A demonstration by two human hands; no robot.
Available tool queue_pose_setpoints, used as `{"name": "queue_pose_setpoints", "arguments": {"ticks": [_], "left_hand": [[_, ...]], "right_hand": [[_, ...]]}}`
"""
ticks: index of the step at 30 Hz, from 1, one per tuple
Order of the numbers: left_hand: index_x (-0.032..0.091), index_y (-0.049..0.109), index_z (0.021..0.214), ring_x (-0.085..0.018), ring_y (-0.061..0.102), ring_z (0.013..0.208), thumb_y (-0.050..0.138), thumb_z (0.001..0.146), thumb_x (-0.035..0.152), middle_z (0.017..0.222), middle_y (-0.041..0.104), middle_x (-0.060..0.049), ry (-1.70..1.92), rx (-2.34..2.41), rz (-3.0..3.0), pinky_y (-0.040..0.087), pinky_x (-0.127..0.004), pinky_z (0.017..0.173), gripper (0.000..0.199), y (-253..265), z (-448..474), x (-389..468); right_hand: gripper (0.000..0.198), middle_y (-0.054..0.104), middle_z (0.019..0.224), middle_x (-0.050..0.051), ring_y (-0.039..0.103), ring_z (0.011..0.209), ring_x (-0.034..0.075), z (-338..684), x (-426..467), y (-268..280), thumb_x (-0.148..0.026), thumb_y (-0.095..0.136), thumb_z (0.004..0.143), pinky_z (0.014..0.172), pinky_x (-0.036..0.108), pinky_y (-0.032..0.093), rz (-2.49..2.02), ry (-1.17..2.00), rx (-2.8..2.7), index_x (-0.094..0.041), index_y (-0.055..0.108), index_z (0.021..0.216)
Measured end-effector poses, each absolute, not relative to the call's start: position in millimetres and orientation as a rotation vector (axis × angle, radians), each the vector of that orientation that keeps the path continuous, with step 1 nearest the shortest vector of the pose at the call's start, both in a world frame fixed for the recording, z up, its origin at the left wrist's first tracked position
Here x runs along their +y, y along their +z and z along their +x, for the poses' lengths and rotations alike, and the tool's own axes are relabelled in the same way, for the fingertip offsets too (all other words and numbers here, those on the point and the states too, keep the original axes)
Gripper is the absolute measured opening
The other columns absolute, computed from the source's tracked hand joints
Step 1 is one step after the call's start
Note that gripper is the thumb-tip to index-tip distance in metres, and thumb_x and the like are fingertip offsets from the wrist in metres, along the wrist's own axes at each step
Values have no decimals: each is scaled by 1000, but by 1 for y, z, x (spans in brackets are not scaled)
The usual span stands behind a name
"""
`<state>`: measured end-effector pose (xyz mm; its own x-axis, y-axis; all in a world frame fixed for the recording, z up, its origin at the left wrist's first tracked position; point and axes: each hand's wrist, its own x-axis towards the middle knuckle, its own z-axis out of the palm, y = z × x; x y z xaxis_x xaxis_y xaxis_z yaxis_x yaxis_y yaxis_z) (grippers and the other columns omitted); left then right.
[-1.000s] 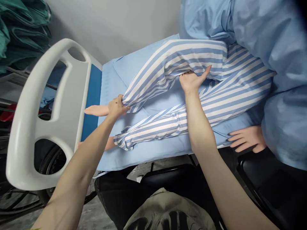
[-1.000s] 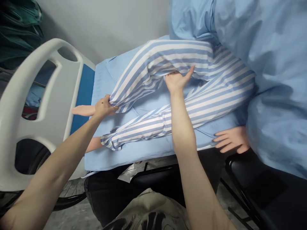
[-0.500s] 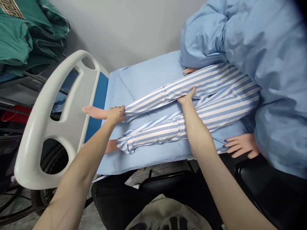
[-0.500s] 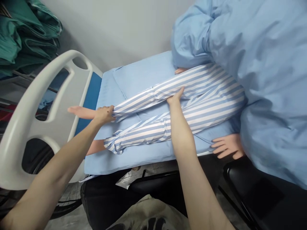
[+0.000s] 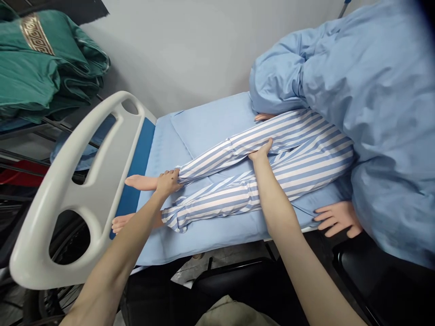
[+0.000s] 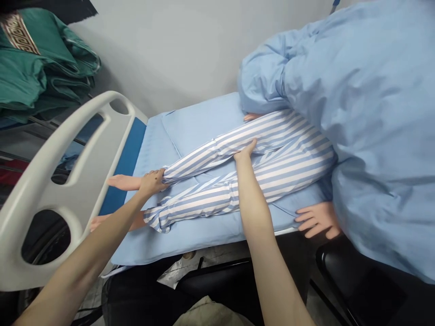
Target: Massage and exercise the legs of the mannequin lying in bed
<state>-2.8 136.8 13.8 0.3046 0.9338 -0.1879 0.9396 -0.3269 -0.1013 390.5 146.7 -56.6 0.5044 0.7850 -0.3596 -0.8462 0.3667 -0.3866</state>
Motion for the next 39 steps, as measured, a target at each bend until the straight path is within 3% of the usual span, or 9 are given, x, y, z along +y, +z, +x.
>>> {"name": "queue_pose_setpoints", "arguments": {"ticks": [4, 11, 24, 32, 39], "left_hand": [[21, 48, 127, -33, 63, 100, 60, 75, 39, 110, 66, -13, -339, 1725, 2572, 44, -36, 81, 56, 13, -6, 135], [21, 48, 119, -28, 61, 102, 59, 77, 42, 117, 63, -12, -123, 1757, 2507, 47, -34, 83, 48, 15, 11, 137], [15, 45, 131, -31, 57, 114, 58, 79, 32, 126, 60, -14, 220, 1799, 2412, 46, -38, 90, 56, 0, 73, 114], [16, 46, 126, -31, 60, 108, 59, 80, 32, 113, 63, -12, 139, 1865, 2314, 47, -38, 83, 50, 4, 86, 114], [17, 46, 119, -33, 60, 107, 59, 83, 41, 114, 62, -15, 17, 1829, 2359, 46, -40, 81, 45, 10, 81, 122]], "right_hand": [[50, 70, 102, 0, 68, 94, 18, 388, 133, -33, -65, 38, 84, 85, 42, 60, -499, 1090, 199, -26, 63, 101], [40, 65, 92, 2, 68, 92, 18, 393, 122, -15, -62, 42, 81, 80, 39, 62, -385, 1122, 204, -26, 58, 89], [51, 63, 90, 7, 66, 98, 22, 399, 107, 12, -67, 28, 82, 83, 43, 61, -213, 1093, 93, -26, 56, 88], [51, 65, 98, 8, 65, 104, 23, 400, 108, 13, -65, 29, 84, 84, 45, 60, -194, 1100, 81, -24, 57, 95], [47, 65, 96, 6, 65, 105, 23, 398, 109, 9, -64, 31, 85, 85, 47, 60, -227, 1088, 14, -26, 58, 90]]}}
